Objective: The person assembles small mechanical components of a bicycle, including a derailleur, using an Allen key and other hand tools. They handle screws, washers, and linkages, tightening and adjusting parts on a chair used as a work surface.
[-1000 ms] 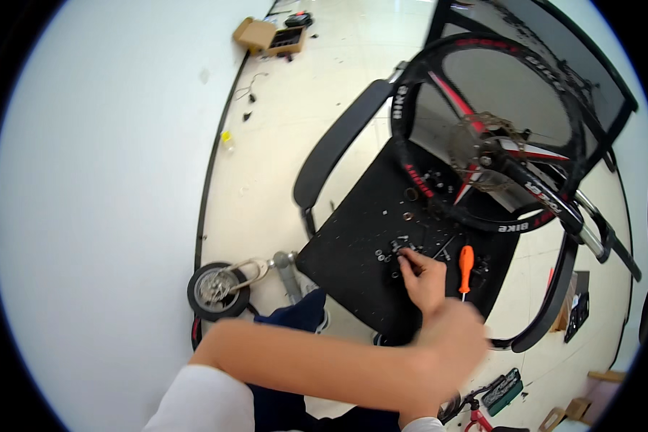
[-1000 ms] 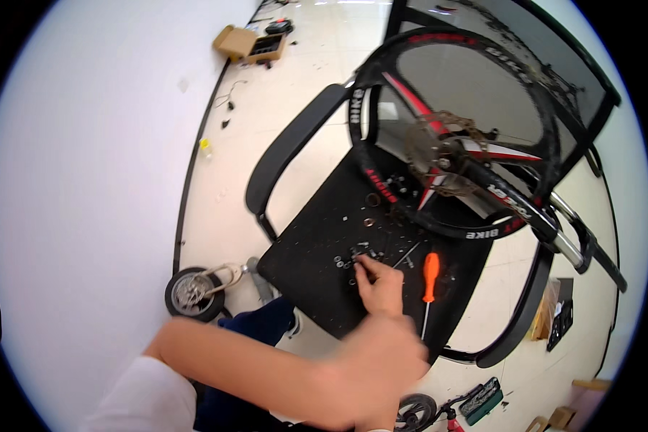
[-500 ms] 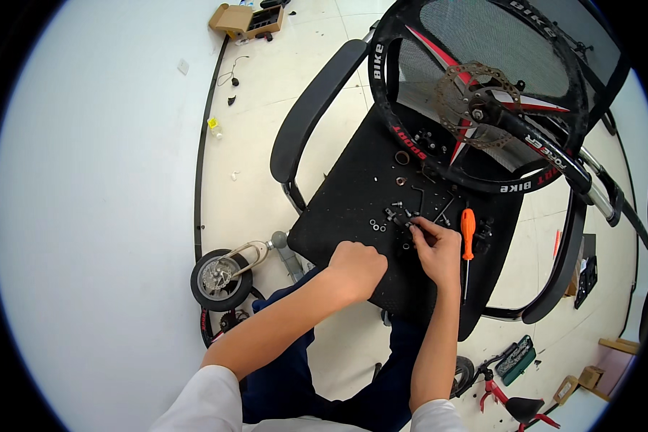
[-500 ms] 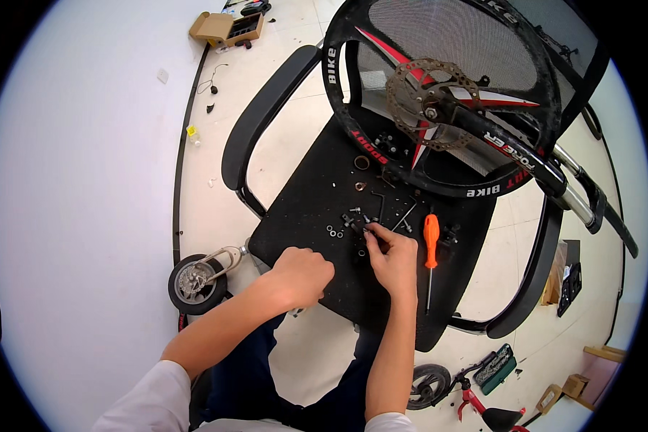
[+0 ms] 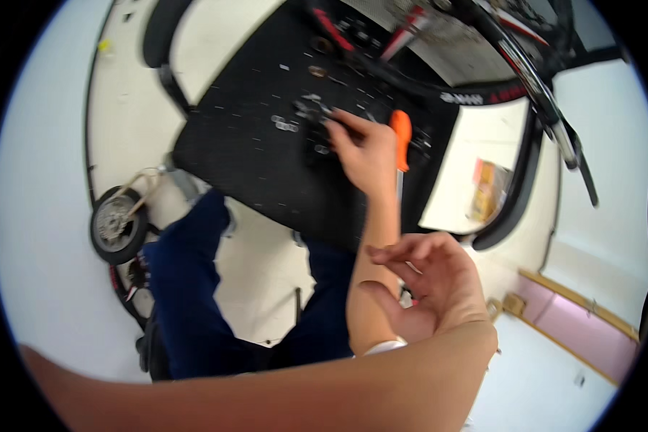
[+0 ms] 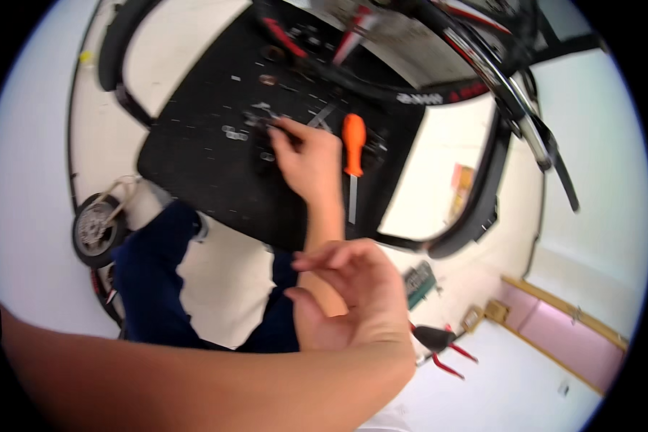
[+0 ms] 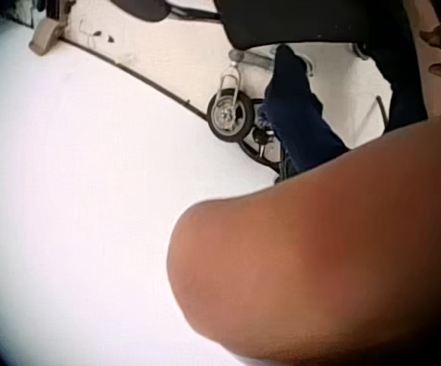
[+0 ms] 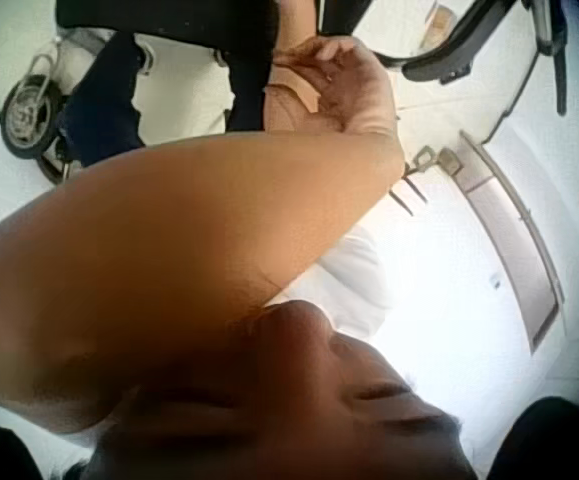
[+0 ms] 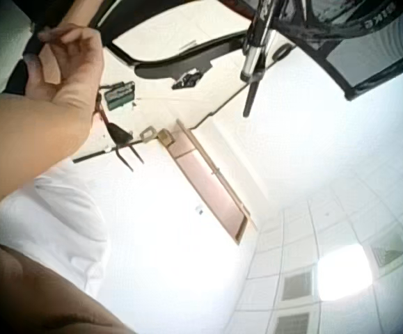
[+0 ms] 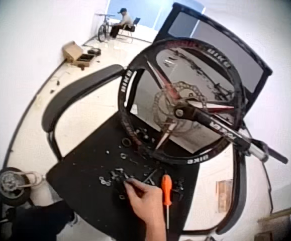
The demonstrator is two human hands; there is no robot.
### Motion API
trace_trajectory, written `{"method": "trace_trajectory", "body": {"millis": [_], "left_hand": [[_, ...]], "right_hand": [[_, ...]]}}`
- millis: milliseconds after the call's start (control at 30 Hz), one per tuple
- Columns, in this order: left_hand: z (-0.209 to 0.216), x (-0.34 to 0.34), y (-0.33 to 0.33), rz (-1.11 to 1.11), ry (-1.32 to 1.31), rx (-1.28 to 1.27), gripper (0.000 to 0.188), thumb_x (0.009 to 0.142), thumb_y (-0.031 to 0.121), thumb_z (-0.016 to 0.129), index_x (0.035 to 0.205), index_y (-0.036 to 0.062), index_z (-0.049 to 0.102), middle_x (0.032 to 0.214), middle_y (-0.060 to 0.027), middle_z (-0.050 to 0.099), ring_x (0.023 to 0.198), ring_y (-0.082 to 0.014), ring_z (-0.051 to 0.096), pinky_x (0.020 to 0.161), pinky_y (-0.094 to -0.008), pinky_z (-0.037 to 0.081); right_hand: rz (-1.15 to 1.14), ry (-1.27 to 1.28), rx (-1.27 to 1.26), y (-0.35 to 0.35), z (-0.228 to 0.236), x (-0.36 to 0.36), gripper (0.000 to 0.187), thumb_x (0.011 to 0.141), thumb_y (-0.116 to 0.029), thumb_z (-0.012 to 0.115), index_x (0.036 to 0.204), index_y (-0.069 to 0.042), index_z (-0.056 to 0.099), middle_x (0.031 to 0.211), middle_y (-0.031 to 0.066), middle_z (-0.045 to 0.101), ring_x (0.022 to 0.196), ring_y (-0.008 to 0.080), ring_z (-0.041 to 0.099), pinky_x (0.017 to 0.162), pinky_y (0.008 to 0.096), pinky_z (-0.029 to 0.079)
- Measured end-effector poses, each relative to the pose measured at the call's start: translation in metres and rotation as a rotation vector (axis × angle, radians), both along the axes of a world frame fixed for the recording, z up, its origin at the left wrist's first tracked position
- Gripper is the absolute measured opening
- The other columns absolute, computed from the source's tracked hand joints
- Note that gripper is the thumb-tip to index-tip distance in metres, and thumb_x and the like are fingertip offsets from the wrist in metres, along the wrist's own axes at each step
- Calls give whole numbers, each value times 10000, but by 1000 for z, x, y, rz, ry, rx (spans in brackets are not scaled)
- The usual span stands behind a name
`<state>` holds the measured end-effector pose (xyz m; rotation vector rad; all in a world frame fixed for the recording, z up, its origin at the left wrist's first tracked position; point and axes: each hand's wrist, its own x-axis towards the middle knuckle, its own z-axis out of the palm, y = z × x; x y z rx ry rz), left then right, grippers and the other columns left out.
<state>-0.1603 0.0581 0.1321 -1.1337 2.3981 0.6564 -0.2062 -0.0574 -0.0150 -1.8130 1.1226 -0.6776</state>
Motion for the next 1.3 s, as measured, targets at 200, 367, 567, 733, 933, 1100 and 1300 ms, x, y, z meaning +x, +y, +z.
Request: {"method": "trace_trajectory", "body": {"millis": [200, 367, 567, 733, 933, 1100, 1300], "left_hand": [[-10, 5, 22, -51, 89, -7, 150, 792, 182, 711, 905, 91, 753, 812, -79, 706, 809, -291, 693, 639, -427, 486], [-14, 3, 30, -80, 130, 4, 148, 790, 178, 708, 896, 84, 750, 804, -90, 701, 808, -301, 691, 644, -431, 493], [-18, -16, 37, -113, 207, 54, 145, 788, 174, 703, 884, 75, 748, 794, -104, 697, 805, -312, 690, 651, -436, 502], [-25, 0, 43, -106, 228, 16, 144, 786, 171, 700, 874, 67, 746, 786, -116, 692, 803, -322, 689, 656, -441, 509], [-40, -12, 51, -152, 280, 74, 142, 783, 167, 696, 863, 58, 743, 776, -130, 688, 801, -334, 687, 662, -446, 517], [-50, -45, 49, -146, 324, 94, 142, 781, 163, 692, 853, 51, 741, 767, -141, 683, 799, -343, 686, 668, -450, 524], [-45, -111, 16, -145, 326, 179, 142, 778, 159, 688, 841, 42, 738, 757, -155, 679, 797, -355, 684, 674, -455, 532]], "right_hand": [[-30, -63, 59, 8, 6, 15, 201, 845, -121, 696, 999, -1, 743, 717, 194, 675, 565, 230, 637, 599, 315, 504], [-23, 54, 6, 9, 21, 5, 236, 868, -145, 698, 1046, 6, 737, 756, 157, 698, 599, 184, 634, 615, 290, 505], [20, 105, 52, 2, 49, 8, 280, 895, -174, 701, 1102, 13, 729, 804, 113, 725, 640, 127, 630, 634, 260, 507], [24, 214, -79, -7, 33, -4, 289, 901, -191, 707, 1112, 4, 732, 819, 105, 739, 666, 114, 638, 658, 259, 512], [-3, 5, 136, 11, 8, 39, 263, 912, -99, 683, 1131, 43, 716, 811, 76, 723, 677, 96, 642, 648, 229, 536], [81, 202, -3, 5, 17, 32, 286, 912, -170, 688, 1130, 10, 730, 782, 69, 710, 681, 93, 630, 662, 247, 509], [-5, -35, 160, -21, 18, -37, 201, 896, -51, 679, 1061, 57, 719, 731, 88, 700, 643, 63, 608, 609, 233, 498]]}}
